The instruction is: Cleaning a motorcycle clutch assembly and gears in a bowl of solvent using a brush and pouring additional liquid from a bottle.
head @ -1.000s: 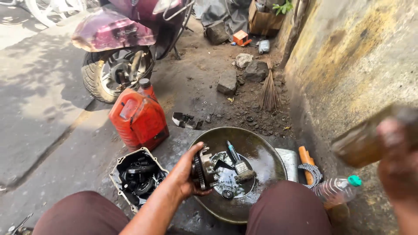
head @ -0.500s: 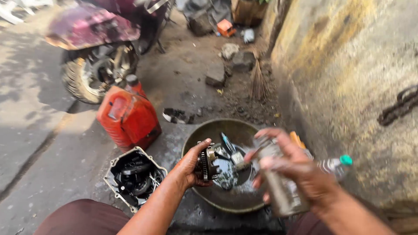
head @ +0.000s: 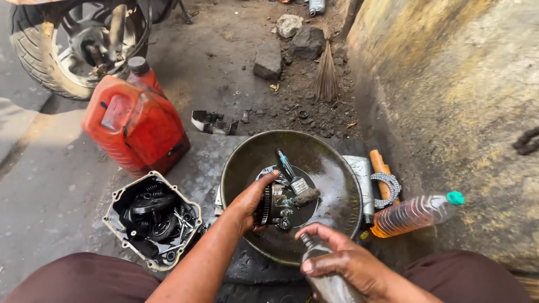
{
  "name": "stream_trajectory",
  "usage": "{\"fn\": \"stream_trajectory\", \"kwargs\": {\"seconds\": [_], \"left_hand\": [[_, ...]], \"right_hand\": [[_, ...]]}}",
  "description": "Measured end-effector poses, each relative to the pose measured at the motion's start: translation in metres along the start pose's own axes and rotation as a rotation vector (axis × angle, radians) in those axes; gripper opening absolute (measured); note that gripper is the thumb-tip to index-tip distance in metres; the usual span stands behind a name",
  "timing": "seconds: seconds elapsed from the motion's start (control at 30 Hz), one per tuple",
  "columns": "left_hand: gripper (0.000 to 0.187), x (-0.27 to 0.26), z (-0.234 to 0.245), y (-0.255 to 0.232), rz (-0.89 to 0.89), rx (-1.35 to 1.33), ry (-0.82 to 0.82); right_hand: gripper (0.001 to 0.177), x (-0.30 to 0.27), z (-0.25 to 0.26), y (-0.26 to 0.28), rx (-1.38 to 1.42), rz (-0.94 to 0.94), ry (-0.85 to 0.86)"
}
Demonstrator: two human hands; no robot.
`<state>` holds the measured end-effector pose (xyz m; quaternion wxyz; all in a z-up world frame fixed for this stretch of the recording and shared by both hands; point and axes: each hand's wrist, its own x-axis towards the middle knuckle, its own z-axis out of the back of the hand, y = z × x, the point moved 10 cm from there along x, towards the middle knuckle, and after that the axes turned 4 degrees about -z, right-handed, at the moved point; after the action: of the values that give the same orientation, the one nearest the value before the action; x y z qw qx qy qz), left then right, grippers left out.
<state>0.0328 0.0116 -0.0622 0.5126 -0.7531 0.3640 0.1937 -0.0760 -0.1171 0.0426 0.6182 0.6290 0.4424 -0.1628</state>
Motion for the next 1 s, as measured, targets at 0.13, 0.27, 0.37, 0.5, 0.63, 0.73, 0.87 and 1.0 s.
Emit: {"fn": "stream_trajectory", "kwargs": {"seconds": [0.13,0.27,0.37,0.5,0.63,0.73,0.87,1.0], "left_hand": [[0.053,0.026,0.010,0.007,-0.012,0.023,-0.053],[0.050,0.029,-0.007,0.001,-0.027,-0.047,0.005],[0.050,0.031,-0.001,0.009,-0.005,0.030,-0.021],[0.049,0.018,-0.014,0.001,0.043,0.079,-0.077],[0.055,0.032,-0.023,0.009,0.036,0.029,0.004],[0.048,0.029,-0.024,0.009,-0.007,-0.068,0.077],[0.051,0.039,-0.016,0.003,-0.055,0.081,0.025],[0.068,0.026,-0.017,-0.018,-0.193,-0.017,-0.015]], "right_hand": [[0.061,0.008,0.022,0.005,0.118,-0.027,-0.096],[0.060,0.008,0.017,0.015,0.082,-0.017,-0.053],[0.060,0.008,0.019,0.010,0.046,-0.060,-0.107],[0.059,0.010,0.037,0.017,-0.065,-0.004,-0.135],[0.056,0.011,0.051,0.008,0.056,-0.088,-0.186],[0.056,0.024,0.051,0.011,-0.093,0.079,-0.084],[0.057,0.030,0.057,-0.006,0.046,0.022,-0.017],[0.062,0.021,0.071,0.022,0.066,0.055,-0.049]]}}
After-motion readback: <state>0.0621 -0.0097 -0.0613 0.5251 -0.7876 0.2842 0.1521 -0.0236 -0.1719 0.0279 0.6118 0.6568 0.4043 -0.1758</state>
